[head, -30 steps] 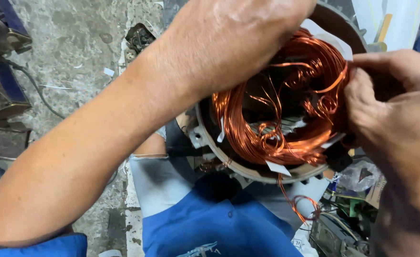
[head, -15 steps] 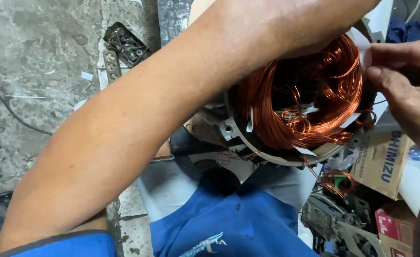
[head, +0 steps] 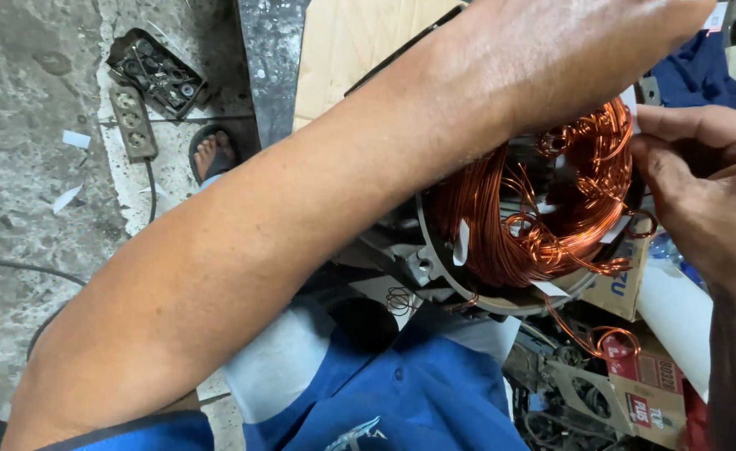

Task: The person is securing copper coils in an electric motor by inserting insulation strips and pressing them into place using a wooden tool.

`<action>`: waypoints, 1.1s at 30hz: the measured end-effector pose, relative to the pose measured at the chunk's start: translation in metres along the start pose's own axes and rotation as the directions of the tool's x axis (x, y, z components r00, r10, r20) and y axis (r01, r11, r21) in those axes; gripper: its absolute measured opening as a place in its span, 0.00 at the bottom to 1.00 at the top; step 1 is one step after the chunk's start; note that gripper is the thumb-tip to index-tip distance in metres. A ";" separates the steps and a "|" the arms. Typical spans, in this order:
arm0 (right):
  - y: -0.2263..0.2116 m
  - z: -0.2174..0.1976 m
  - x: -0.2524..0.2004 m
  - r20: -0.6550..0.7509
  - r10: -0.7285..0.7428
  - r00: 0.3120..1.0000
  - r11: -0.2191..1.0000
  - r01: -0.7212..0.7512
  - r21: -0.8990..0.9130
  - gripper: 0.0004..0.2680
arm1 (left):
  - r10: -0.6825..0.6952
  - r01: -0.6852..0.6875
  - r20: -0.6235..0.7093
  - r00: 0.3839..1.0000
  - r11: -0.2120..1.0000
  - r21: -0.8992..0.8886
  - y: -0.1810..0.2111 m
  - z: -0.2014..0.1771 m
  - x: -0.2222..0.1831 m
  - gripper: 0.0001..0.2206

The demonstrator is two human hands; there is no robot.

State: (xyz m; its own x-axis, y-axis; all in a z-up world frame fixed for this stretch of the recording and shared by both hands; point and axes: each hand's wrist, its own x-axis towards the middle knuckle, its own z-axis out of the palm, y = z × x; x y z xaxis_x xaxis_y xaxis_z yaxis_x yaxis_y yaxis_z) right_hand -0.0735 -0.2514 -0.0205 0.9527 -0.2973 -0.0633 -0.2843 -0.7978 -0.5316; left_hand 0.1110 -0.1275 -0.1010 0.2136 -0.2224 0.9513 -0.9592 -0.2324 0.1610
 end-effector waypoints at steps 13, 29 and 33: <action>-0.010 0.001 0.026 0.071 -0.305 0.950 0.935 0.313 -0.165 0.03 | -0.037 0.034 0.053 0.998 0.997 0.066 0.002 0.010 -0.002 0.09; -0.031 -0.006 0.028 0.110 -0.330 0.938 0.922 0.345 -0.175 0.07 | -0.101 0.164 0.435 0.895 0.980 -0.110 0.005 -0.002 -0.002 0.07; -0.009 0.001 0.016 0.067 -0.360 0.930 0.922 0.366 -0.124 0.09 | -0.024 -0.086 0.384 0.923 0.960 0.268 0.013 -0.003 -0.010 0.11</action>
State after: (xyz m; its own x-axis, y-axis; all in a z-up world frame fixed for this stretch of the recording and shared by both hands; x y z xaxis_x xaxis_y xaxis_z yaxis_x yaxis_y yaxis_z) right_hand -0.0559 -0.2481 -0.0173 0.9960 0.0461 0.0759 0.0733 -0.9099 -0.4083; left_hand 0.0955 -0.1256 -0.1071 0.2916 -0.5630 0.7733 -0.8892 -0.4575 0.0023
